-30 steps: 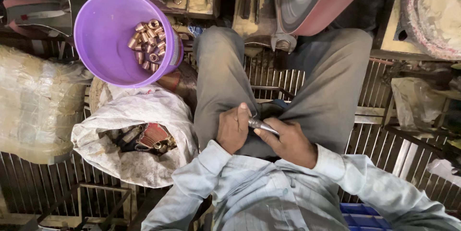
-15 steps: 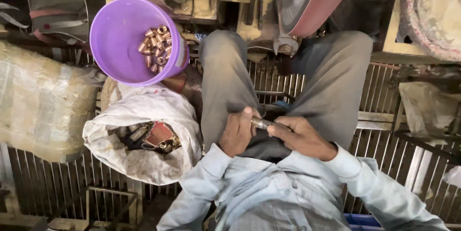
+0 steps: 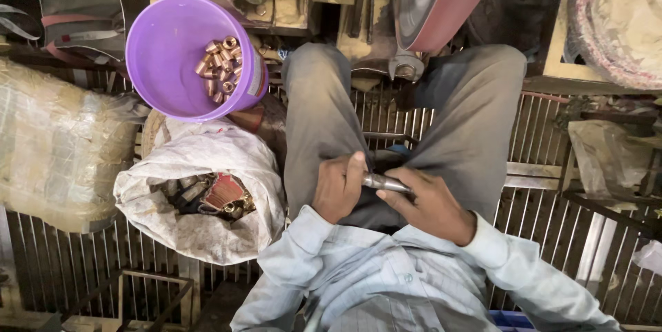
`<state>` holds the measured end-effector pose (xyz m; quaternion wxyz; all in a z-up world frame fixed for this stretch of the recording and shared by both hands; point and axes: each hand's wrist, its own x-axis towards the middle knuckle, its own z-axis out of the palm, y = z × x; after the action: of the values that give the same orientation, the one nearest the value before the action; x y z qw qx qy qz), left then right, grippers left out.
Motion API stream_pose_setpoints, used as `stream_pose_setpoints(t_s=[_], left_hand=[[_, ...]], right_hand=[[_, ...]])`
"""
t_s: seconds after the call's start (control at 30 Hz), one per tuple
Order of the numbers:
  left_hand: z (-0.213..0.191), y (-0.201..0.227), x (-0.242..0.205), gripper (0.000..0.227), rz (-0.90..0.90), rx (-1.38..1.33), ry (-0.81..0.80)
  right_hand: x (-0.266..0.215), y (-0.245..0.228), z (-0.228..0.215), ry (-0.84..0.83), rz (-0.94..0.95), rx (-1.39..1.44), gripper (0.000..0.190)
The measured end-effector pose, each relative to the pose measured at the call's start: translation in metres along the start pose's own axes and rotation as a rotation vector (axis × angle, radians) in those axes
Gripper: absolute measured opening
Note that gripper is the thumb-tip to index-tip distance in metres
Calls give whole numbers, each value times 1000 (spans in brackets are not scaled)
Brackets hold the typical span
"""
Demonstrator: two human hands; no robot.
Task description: The person sits on a metal grate floor and repeatedly presses small brass-colored metal parts against a vertical grinding wheel. They hold the parts with both hands, rotate them to grind different edges, and occasionally inspect them before placing them into a purple bucket.
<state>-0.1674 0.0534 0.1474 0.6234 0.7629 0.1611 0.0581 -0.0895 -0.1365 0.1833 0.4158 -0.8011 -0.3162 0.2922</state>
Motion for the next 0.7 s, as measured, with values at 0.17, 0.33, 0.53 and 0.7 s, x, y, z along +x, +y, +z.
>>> stream_pose_setpoints(t_s=[0.17, 0.33, 0.53, 0.7], left_hand=[[5, -2, 6, 45, -29, 4, 33], [9, -15, 12, 48, -112, -24, 39], [14, -34, 11, 51, -15, -27, 172], [10, -45, 7, 47, 81, -28, 127]], right_hand=[[9, -7, 1, 155, -253, -488, 36], [14, 2, 8, 119, -315, -599, 37], [17, 0, 25, 133, -211, -406, 35], [19, -10, 25, 113, -112, -112, 28]])
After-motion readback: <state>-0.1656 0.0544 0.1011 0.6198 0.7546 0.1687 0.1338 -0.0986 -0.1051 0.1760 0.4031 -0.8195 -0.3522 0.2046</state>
